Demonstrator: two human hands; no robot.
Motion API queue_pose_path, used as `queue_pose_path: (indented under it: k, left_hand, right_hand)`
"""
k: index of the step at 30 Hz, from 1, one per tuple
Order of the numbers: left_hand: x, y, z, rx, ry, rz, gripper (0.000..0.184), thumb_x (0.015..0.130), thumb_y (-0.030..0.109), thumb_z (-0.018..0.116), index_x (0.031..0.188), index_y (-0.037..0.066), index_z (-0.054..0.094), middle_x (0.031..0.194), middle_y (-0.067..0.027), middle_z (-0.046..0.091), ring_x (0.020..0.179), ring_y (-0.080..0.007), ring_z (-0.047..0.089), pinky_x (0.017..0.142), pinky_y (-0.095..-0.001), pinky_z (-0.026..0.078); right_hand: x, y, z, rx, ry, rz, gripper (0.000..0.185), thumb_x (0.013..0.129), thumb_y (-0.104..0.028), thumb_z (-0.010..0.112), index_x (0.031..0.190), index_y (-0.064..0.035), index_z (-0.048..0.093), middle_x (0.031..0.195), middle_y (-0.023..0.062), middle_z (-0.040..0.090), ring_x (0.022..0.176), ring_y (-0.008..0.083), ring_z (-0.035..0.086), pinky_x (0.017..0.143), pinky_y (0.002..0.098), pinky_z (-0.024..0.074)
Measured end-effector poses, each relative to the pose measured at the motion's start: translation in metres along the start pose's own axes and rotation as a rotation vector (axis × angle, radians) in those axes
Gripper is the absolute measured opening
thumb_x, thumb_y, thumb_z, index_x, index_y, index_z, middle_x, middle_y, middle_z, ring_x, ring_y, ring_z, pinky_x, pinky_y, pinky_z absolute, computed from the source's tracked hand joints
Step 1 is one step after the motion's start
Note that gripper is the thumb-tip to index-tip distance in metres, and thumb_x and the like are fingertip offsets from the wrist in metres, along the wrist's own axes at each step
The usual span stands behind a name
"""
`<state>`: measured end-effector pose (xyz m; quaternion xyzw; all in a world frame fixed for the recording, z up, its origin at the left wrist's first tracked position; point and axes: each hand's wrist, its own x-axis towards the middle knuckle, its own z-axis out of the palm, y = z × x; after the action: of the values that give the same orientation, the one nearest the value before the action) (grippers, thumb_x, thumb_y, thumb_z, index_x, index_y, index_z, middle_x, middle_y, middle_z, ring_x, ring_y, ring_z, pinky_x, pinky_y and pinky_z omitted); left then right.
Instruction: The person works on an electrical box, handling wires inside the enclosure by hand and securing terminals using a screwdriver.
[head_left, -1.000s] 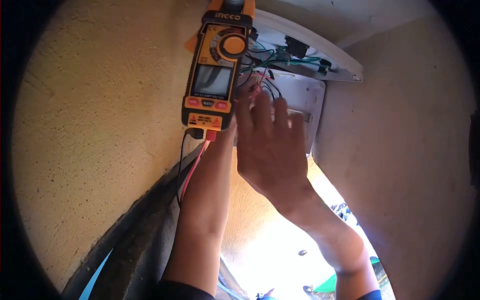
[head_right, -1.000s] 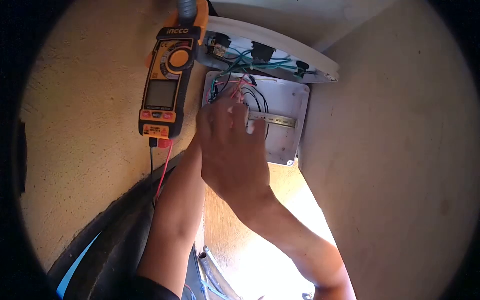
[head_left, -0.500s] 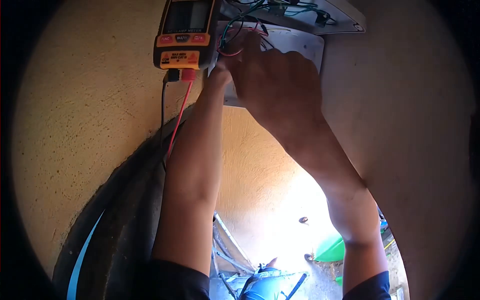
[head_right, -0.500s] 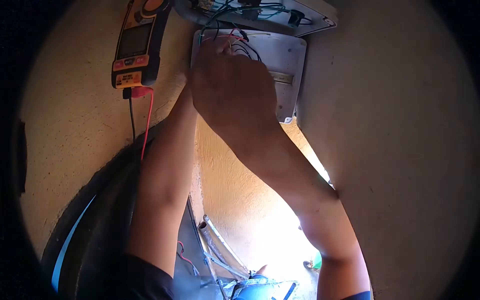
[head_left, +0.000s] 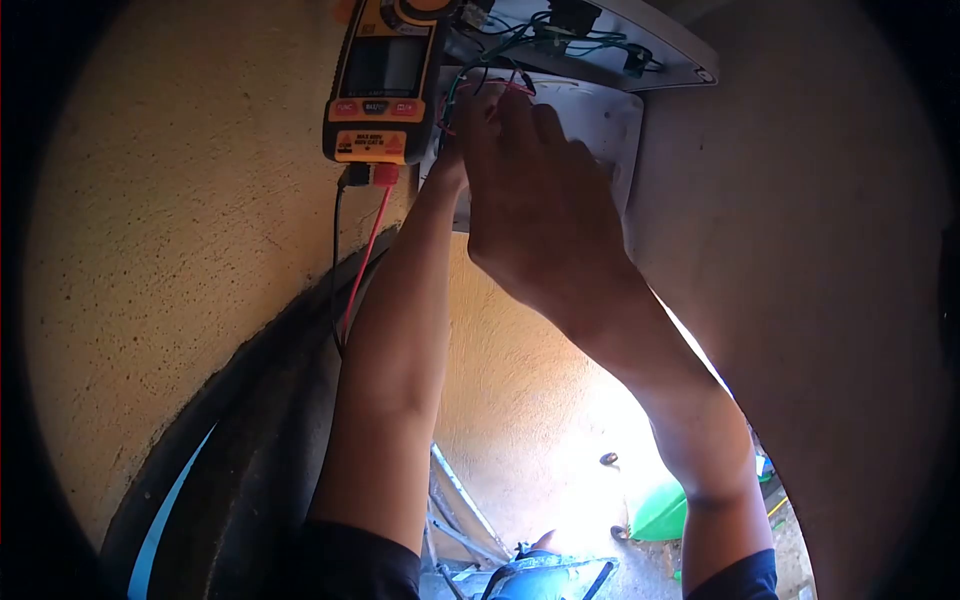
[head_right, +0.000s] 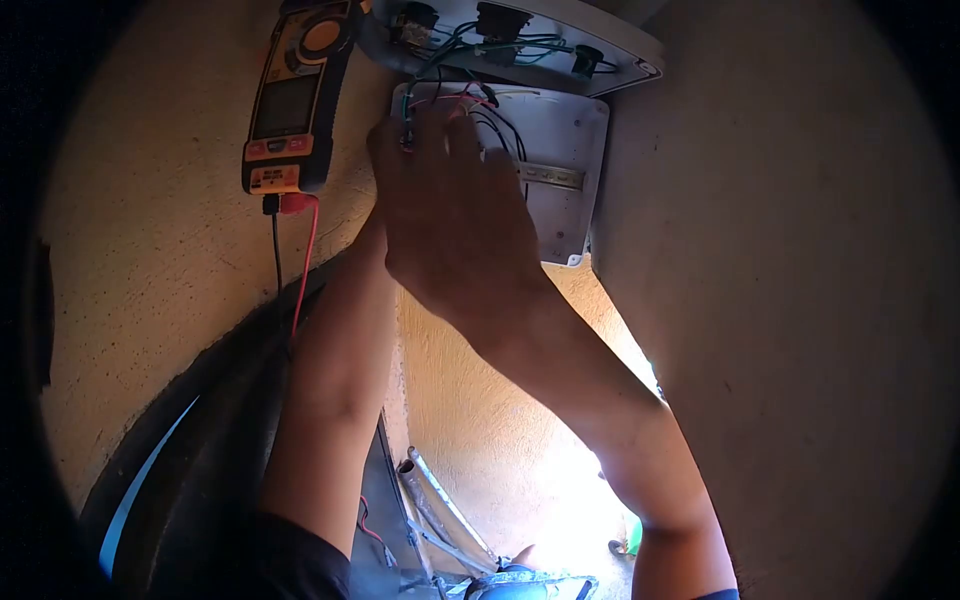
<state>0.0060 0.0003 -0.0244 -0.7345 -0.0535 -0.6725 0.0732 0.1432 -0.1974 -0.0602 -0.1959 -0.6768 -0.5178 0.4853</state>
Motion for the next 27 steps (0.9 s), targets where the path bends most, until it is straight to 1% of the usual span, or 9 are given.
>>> queue_pose_path:
  k: [3,5,9,12,14,17,21,24,27]
  left_hand:
    - [0.008,-0.002,-0.002,0.007,-0.009,-0.028,0.003,0.102,0.009,0.059,0.104,0.01,0.057,0.093,0.0008,0.054,0.085,-0.01,0.053,0.076,-0.0274,0.045]
    - [0.01,-0.005,-0.003,0.013,-0.007,-0.032,0.002,0.102,0.009,0.059,0.103,0.01,0.057,0.093,0.0007,0.054,0.085,-0.0102,0.053,0.076,-0.0278,0.045]
    - [0.011,-0.004,-0.001,0.02,-0.01,-0.047,0.001,0.102,0.009,0.058,0.102,0.01,0.057,0.092,0.0004,0.054,0.085,-0.0105,0.053,0.076,-0.0287,0.045]
    - [0.015,-0.005,0.0,0.026,-0.017,-0.068,0.002,0.102,0.008,0.058,0.101,0.01,0.058,0.092,0.0001,0.054,0.085,-0.0108,0.054,0.076,-0.0293,0.045]
    - [0.016,-0.004,0.0,0.025,-0.027,-0.083,0.003,0.102,0.008,0.057,0.1,0.01,0.058,0.092,0.0,0.054,0.085,-0.011,0.054,0.075,-0.0297,0.046]
    - [0.014,-0.003,-0.001,0.018,-0.04,-0.098,0.004,0.102,0.008,0.057,0.099,0.01,0.058,0.092,-0.0003,0.054,0.085,-0.0112,0.054,0.075,-0.0304,0.046]
    - [0.011,-0.001,0.001,0.019,-0.043,-0.115,0.005,0.102,0.007,0.056,0.098,0.009,0.058,0.091,-0.0006,0.055,0.085,-0.0116,0.054,0.075,-0.0312,0.046]
    - [0.011,-0.002,-0.003,0.039,-0.041,-0.123,0.006,0.102,0.007,0.056,0.097,0.009,0.058,0.091,-0.0008,0.055,0.085,-0.0119,0.055,0.075,-0.0319,0.047]
    - [0.006,-0.008,-0.007,0.024,-0.069,-0.147,0.008,0.102,0.007,0.055,0.096,0.009,0.058,0.091,-0.0011,0.055,0.085,-0.0121,0.055,0.075,-0.0325,0.047]
  right_hand:
    - [0.002,0.003,0.005,-0.035,-0.011,-0.061,0.041,0.089,-0.014,0.064,0.125,0.003,0.055,0.092,0.0184,0.067,0.081,0.0297,0.072,0.058,0.0424,0.058]
    - [0.007,-0.004,-0.011,-0.062,-0.355,0.141,0.037,0.091,-0.016,0.064,0.122,0.0031,0.057,0.094,0.0195,0.067,0.082,0.0308,0.072,0.06,0.0419,0.0586]
    - [0.004,0.0,-0.004,0.0,-0.053,0.031,0.037,0.093,-0.021,0.063,0.122,0.0027,0.058,0.09,0.0201,0.067,0.077,0.0319,0.072,0.058,0.0426,0.058]
    - [0.006,0.007,0.0,-0.024,-0.066,-0.011,0.037,0.093,-0.02,0.064,0.123,0.0013,0.057,0.093,0.022,0.067,0.077,0.032,0.072,0.058,0.0435,0.0581]
    - [0.01,0.004,-0.018,0.042,-0.372,0.182,0.035,0.092,-0.017,0.064,0.12,0.0022,0.057,0.094,0.0218,0.067,0.077,0.033,0.071,0.059,0.0438,0.0585]
    - [0.0,0.002,-0.019,0.07,-0.068,0.058,0.03,0.094,-0.018,0.062,0.116,0.002,0.058,0.098,0.0244,0.067,0.081,0.0346,0.072,0.061,0.0437,0.0589]
    - [0.006,0.013,-0.01,0.042,-0.095,0.032,0.029,0.097,-0.019,0.06,0.116,0.0029,0.057,0.1,0.0269,0.066,0.084,0.0372,0.072,0.062,0.0443,0.0593]
    - [0.013,0.007,-0.027,0.03,-0.384,0.231,0.033,0.089,-0.018,0.068,0.11,0.0055,0.058,0.098,0.0202,0.065,0.081,0.0285,0.073,0.059,0.0347,0.06]
    - [0.008,0.011,-0.021,0.017,-0.078,0.143,0.032,0.09,-0.019,0.068,0.107,0.0064,0.059,0.092,0.0196,0.067,0.074,0.0284,0.073,0.057,0.0361,0.0592]
